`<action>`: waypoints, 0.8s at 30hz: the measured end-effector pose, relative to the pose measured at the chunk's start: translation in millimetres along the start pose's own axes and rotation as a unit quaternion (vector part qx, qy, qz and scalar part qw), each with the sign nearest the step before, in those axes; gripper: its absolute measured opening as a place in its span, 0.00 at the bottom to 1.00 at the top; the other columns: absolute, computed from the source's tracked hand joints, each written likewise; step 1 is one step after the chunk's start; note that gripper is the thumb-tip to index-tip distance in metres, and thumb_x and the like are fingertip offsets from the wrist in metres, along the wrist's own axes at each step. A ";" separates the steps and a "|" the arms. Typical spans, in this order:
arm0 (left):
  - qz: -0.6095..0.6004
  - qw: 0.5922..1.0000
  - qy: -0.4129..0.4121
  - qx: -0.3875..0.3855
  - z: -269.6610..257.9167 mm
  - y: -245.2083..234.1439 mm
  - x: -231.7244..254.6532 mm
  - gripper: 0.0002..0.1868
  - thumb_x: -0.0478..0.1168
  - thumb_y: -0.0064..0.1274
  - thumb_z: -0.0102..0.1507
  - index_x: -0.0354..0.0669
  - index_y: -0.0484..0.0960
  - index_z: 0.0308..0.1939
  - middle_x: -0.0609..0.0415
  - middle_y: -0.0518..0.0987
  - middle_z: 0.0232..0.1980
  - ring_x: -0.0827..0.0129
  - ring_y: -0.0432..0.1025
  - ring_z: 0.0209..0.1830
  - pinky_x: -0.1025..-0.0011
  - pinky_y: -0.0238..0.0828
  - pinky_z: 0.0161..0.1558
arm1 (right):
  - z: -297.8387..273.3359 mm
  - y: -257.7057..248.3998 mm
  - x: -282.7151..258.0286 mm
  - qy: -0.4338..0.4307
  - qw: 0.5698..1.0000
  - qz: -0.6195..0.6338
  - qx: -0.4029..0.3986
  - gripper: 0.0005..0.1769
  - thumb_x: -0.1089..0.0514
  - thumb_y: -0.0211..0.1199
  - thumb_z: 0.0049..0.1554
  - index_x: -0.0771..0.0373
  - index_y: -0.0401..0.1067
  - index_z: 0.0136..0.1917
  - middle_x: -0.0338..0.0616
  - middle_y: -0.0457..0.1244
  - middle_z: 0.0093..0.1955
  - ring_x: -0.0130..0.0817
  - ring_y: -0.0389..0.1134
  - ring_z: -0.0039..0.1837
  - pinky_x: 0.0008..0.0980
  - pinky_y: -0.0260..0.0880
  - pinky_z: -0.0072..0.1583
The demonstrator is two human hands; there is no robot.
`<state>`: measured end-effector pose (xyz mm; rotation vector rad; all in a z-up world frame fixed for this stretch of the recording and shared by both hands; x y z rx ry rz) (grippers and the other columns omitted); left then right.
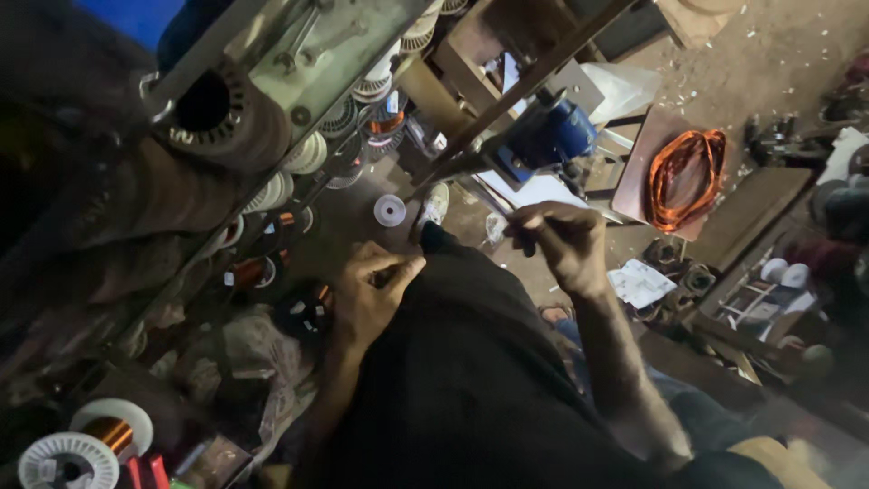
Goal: The person winds copper wire onto a wooden spooling jig using a hand crank. They guide the wire with one hand while turning the crank with the other, repeating the process for multiple spools.
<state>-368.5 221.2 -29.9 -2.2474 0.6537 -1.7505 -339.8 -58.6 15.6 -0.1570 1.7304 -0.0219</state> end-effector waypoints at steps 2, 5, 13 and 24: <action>0.122 0.984 0.124 0.027 15.6 0.2 12.3 0.11 0.47 0.72 0.55 0.53 0.87 0.38 0.54 0.84 0.41 0.61 0.72 0.49 0.64 0.70 0.50 | 7.9 7.0 -2.2 -0.005 0.999 -0.021 -0.045 0.09 0.67 0.59 0.63 0.70 0.79 0.54 0.50 0.72 0.48 0.32 0.73 0.46 0.30 0.75 0.46; 0.169 0.937 0.306 0.012 25.2 5.6 40.9 0.30 0.49 0.70 0.47 0.46 0.83 0.52 0.52 0.85 0.51 0.52 0.73 0.56 0.54 0.68 0.57 | 9.3 23.8 -5.8 -0.016 0.993 -0.033 -0.113 0.12 0.70 0.61 0.59 0.68 0.79 0.55 0.49 0.72 0.52 0.32 0.75 0.53 0.32 0.78 0.53; 0.014 0.970 0.243 -0.026 43.7 21.1 115.4 0.37 0.48 0.71 0.55 0.35 0.74 0.63 0.36 0.75 0.60 0.44 0.68 0.63 0.53 0.67 0.62 | 12.7 7.2 -10.6 0.047 0.985 -0.131 -0.104 0.12 0.70 0.68 0.56 0.67 0.80 0.55 0.47 0.74 0.45 0.33 0.74 0.46 0.32 0.75 0.48; -0.123 0.983 0.072 -0.116 53.8 -15.3 78.0 0.16 0.42 0.68 0.59 0.39 0.86 0.48 0.47 0.84 0.43 0.62 0.78 0.38 0.67 0.74 0.38 | 25.5 31.2 -40.9 -0.012 0.992 -0.123 -0.015 0.09 0.64 0.66 0.58 0.69 0.80 0.51 0.51 0.73 0.46 0.33 0.74 0.45 0.28 0.76 0.46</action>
Point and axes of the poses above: each hand's wrist, its own z-axis towards the middle knuckle, its own y-axis out of the palm, x = y × z, the point moved 4 cm from there along z, towards the middle knuckle
